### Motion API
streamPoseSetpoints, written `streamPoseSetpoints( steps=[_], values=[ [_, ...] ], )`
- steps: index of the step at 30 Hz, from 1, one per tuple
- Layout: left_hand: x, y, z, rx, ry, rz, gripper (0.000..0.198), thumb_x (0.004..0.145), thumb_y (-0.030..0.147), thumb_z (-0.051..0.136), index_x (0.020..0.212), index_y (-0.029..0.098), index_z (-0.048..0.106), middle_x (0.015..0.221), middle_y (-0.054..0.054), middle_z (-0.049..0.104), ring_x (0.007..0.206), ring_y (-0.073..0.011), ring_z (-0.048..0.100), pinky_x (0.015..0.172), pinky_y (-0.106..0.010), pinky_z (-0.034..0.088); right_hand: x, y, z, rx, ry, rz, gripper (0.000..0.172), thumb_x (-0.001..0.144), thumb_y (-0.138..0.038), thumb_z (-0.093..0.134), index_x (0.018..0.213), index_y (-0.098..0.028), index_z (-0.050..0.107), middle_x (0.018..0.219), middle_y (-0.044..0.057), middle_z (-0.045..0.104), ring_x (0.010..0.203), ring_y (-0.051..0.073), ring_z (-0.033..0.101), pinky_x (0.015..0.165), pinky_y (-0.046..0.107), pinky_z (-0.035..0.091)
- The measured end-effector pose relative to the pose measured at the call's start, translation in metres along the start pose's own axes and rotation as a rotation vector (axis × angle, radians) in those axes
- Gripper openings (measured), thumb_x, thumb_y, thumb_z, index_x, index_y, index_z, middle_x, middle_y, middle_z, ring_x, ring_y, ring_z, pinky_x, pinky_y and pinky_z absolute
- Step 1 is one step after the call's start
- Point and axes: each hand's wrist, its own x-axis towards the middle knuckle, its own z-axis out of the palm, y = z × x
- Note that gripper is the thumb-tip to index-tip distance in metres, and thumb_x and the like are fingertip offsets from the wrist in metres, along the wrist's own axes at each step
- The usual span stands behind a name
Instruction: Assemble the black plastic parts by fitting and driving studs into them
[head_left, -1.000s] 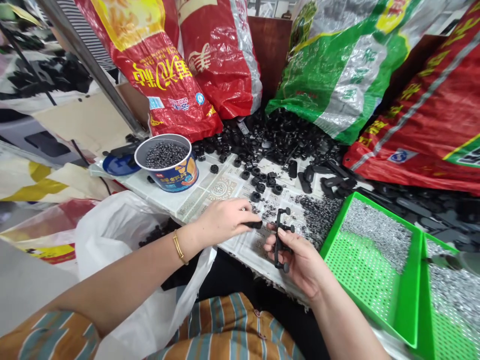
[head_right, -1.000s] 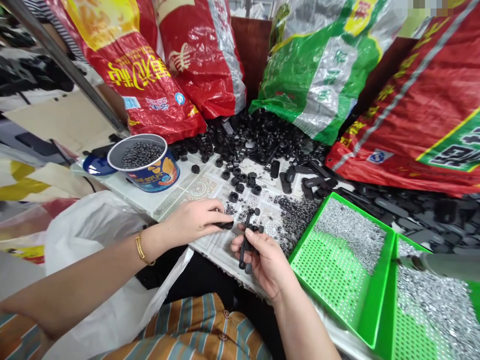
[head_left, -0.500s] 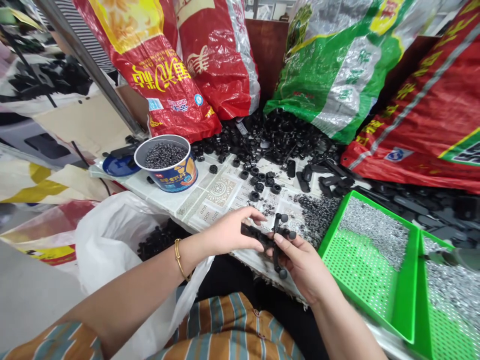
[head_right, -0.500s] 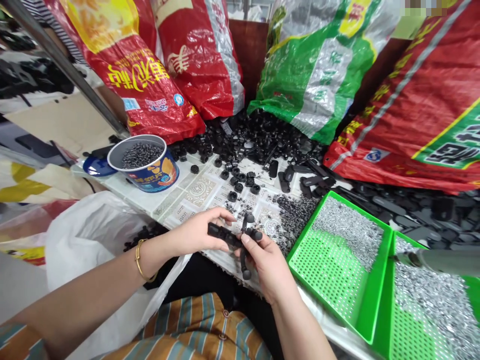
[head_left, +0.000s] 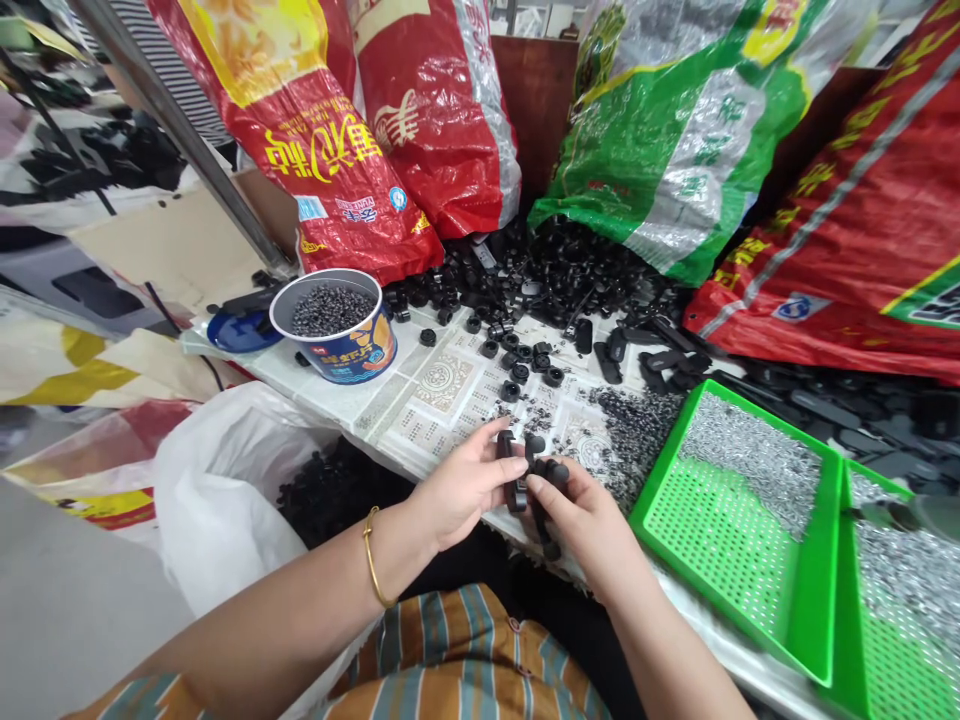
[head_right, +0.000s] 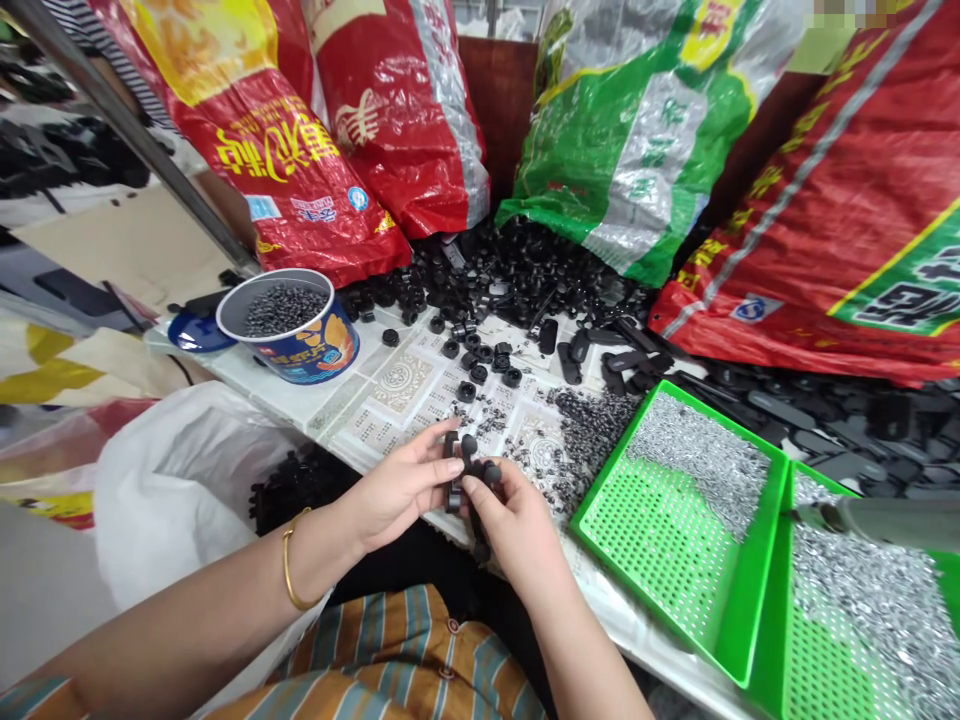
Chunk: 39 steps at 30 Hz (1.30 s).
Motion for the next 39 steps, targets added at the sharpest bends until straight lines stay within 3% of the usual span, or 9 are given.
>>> streamPoseSetpoints(
  steps=[4,9,13,18,26,35,39],
  values=[
    [0.001,-0.002,-0.002,-0.004,0.052,0.014,0.062,0.067,0.003,0.056,0.123,0.022,0.037,0.103,-0.007,0.055,0.079,-0.0163,0.061,0.066,-0.032,0.049,-0.002,-0.004,-0.001,0.311,-0.046,0.136,0.028,0.064,-0.036,0.072,0.077,-0.017,0.057,0.061,-0.002,0.060,0.054,0.010,0.056,0.055,0.022,0.044],
    [-0.003,0.000,-0.004,-0.048,0.002,-0.037,0.041,0.067,0.003,0.054,0.104,0.019,0.049,0.114,-0.009,0.055,0.086,-0.0177,0.062,0.075,-0.035,0.049,-0.003,-0.004,-0.005,0.447,-0.036,0.269,0.025,0.063,-0.032,0.074,0.075,-0.012,0.064,0.068,0.003,0.064,0.055,0.008,0.059,0.052,0.017,0.047],
    [-0.003,-0.001,-0.005,-0.099,-0.007,-0.049,0.034,0.064,0.002,0.050,0.096,0.016,0.052,0.102,-0.009,0.061,0.082,-0.0183,0.063,0.073,-0.034,0.050,-0.001,-0.004,-0.006,0.447,-0.024,0.269,0.024,0.063,-0.031,0.074,0.072,-0.011,0.063,0.061,0.001,0.062,0.050,0.007,0.058,0.046,0.015,0.045],
    [-0.003,-0.003,-0.005,-0.070,-0.036,-0.015,0.036,0.069,0.006,0.051,0.103,0.017,0.053,0.099,-0.008,0.061,0.080,-0.0172,0.061,0.068,-0.032,0.049,-0.002,-0.005,-0.005,0.410,-0.058,0.239,0.023,0.065,-0.030,0.072,0.078,-0.015,0.062,0.058,-0.001,0.060,0.048,0.008,0.058,0.046,0.016,0.044],
    [0.001,-0.011,-0.007,0.220,0.046,0.157,0.054,0.066,0.009,0.062,0.117,0.020,0.048,0.085,0.000,0.059,0.067,-0.0097,0.057,0.069,-0.027,0.046,-0.004,-0.007,0.002,0.378,-0.053,0.227,0.026,0.065,-0.033,0.072,0.080,-0.017,0.058,0.058,-0.002,0.059,0.049,0.009,0.057,0.047,0.018,0.045],
    [0.005,-0.003,-0.011,0.317,0.075,0.142,0.054,0.069,0.018,0.063,0.119,0.019,0.045,0.069,0.003,0.055,0.050,-0.0065,0.049,0.052,-0.022,0.041,-0.006,-0.003,-0.001,0.376,-0.111,0.289,0.022,0.066,-0.031,0.070,0.077,-0.016,0.058,0.058,-0.002,0.059,0.048,0.009,0.057,0.044,0.017,0.043],
    [0.003,0.000,-0.013,0.381,0.068,0.058,0.048,0.075,0.018,0.052,0.122,0.016,0.047,0.060,0.003,0.053,0.050,-0.0092,0.050,0.050,-0.023,0.042,-0.004,-0.005,-0.006,0.369,-0.042,0.190,0.024,0.067,-0.033,0.070,0.081,-0.017,0.057,0.071,0.000,0.062,0.051,0.009,0.058,0.047,0.018,0.044]
  ],
)
